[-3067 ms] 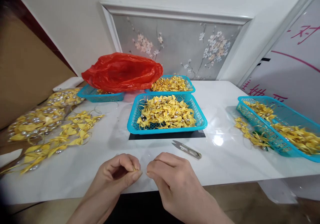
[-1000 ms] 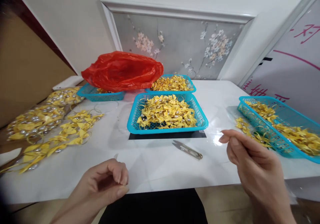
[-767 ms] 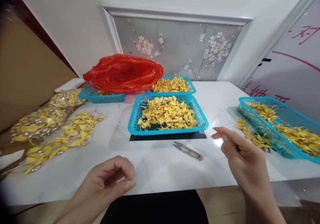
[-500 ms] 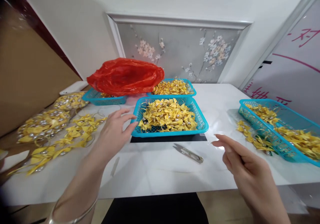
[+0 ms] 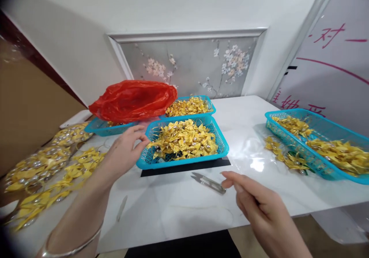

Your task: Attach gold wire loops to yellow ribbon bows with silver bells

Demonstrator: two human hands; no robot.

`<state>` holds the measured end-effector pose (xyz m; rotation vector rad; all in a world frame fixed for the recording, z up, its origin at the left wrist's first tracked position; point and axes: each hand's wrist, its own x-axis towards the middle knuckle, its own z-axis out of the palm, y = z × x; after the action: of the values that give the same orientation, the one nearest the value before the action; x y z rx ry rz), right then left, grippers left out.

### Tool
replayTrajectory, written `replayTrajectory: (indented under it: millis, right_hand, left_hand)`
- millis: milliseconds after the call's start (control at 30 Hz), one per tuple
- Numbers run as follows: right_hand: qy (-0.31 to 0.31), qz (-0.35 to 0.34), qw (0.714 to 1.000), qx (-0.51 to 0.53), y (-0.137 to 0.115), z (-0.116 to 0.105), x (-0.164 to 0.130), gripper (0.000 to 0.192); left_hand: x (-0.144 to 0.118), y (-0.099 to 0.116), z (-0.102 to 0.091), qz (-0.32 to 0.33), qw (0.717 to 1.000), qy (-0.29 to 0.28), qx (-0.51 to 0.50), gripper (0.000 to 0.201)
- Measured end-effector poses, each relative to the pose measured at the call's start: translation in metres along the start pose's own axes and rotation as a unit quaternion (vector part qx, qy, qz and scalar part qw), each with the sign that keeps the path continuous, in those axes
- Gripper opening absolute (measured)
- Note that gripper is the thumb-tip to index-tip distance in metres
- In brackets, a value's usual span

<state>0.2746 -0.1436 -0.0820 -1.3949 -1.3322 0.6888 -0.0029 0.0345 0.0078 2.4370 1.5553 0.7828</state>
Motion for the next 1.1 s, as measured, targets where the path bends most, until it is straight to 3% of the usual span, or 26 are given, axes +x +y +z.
replayTrajectory:
  millis: [100,200,333,400,500,567,633,700,733,833,900,933,1000,1100]
  right_hand:
    - [0.007,0.038,0.993,0.110,-0.019,0.031,0.005,0.028]
    - [-0.032,0.007,0.990,0.135,-0.040,0.055,0.014,0.028]
    - [-0.069,0.003,0.984,0.166,-0.059,0.068,0.022,0.032]
    - [-0.084,0.031,0.977,0.192,-0.063,0.072,0.021,0.031]
    - [-0.119,0.063,0.975,0.178,-0.064,0.078,0.018,0.018]
    - [-0.139,0.059,0.976,0.160,-0.061,0.082,0.016,0.014]
    - [-0.123,0.027,0.981,0.147,-0.059,0.086,0.014,0.015]
    - [-0.080,-0.024,0.988,0.131,-0.057,0.089,0.013,0.016]
    - [-0.058,-0.051,0.989,0.124,-0.056,0.090,0.012,0.017]
    - [-0.022,-0.106,0.985,0.132,-0.053,0.093,0.010,0.025]
    - [-0.015,-0.116,0.982,0.151,-0.051,0.094,0.009,0.029]
    - [-0.011,-0.111,0.980,0.165,-0.049,0.095,0.008,0.030]
    - [-0.002,-0.087,0.977,0.194,-0.044,0.097,0.007,0.029]
    - [0.010,-0.034,0.974,0.225,-0.036,0.101,0.003,0.021]
  left_hand:
    - [-0.017,0.017,-0.012,0.010,0.997,-0.012,-0.072,0.020]
    - [-0.041,0.034,-0.014,0.022,0.986,-0.053,-0.154,0.024]
    - [-0.070,0.045,-0.005,-0.040,0.948,-0.088,-0.304,0.019]
    - [-0.082,0.047,0.003,-0.079,0.933,-0.076,-0.342,0.018]
    - [-0.100,0.049,0.015,-0.133,0.918,-0.007,-0.374,0.016]
    - [-0.110,0.048,0.020,-0.157,0.909,0.023,-0.385,0.015]
    - [-0.119,0.046,0.023,-0.174,0.898,0.017,-0.403,0.015]
    - [-0.125,0.044,0.024,-0.192,0.863,-0.019,-0.467,0.019]
    - [-0.128,0.044,0.025,-0.206,0.828,-0.044,-0.519,0.024]
    - [-0.133,0.046,0.028,-0.272,0.676,-0.123,-0.674,0.034]
    - [-0.136,0.049,0.031,-0.311,0.598,-0.150,-0.723,0.032]
    - [-0.137,0.050,0.031,-0.321,0.579,-0.157,-0.733,0.029]
    - [-0.139,0.051,0.032,-0.332,0.573,-0.162,-0.731,0.021]
    - [-0.142,0.052,0.035,-0.325,0.618,-0.173,-0.694,0.017]
